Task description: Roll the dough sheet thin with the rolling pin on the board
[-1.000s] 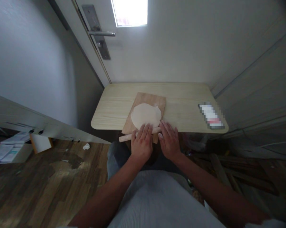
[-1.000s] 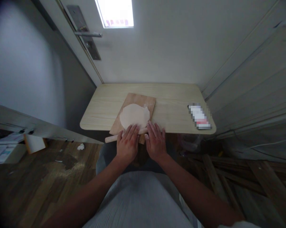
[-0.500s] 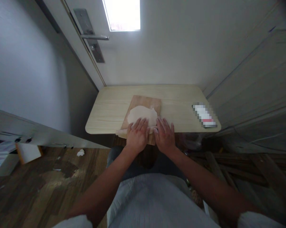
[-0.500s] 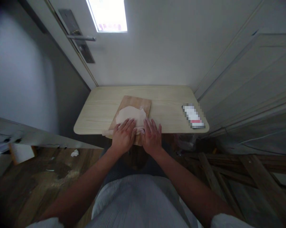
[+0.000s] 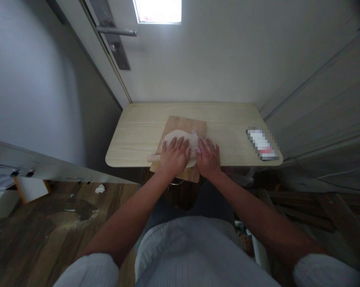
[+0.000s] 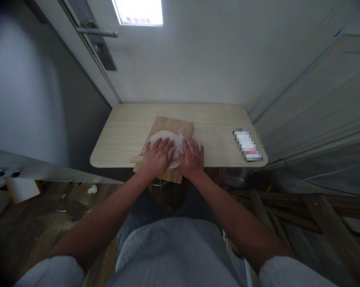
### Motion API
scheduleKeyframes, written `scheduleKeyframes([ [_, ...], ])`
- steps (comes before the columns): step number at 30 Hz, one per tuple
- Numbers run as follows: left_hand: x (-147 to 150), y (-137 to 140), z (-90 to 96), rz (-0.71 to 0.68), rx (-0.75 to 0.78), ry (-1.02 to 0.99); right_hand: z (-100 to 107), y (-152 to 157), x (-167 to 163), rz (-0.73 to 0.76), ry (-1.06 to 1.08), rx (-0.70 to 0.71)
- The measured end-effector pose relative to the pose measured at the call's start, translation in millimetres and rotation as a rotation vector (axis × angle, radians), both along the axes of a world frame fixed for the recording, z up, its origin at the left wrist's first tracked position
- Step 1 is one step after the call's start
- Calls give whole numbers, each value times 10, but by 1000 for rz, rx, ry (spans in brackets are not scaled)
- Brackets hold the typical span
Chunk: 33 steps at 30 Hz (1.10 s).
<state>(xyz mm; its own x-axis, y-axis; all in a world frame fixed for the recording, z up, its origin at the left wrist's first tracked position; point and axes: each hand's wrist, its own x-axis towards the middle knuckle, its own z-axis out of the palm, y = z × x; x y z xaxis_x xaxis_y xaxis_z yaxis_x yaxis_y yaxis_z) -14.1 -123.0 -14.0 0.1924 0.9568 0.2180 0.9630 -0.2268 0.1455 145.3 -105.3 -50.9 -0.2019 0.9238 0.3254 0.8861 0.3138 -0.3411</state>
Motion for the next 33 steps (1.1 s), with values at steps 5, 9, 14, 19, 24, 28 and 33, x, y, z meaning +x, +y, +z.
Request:
scheduleKeyframes([
  [5, -37, -29, 91, -42, 12, -6, 40, -29, -12, -19, 30, -8],
  [9, -247, -208, 194, -137, 22, -30, 20, -209, 27, -34, 61, -10],
  [14, -512, -304, 234, -96, -36, -7, 7, -295, 98, -73, 125, -8],
  [19, -401, -227, 238, -168, -25, -19, 125, -4, 135, -66, 130, -38],
  [24, -282, -176, 202, -127, -44, -51, 190, 241, 111, -105, -22, -72],
  [28, -240, -142, 153, -64, -2, -60, 159, 300, 75, -157, -70, -49],
  [33, -172, 3, 128, 13, -38, -11, 162, 449, 55, -171, -70, -22],
])
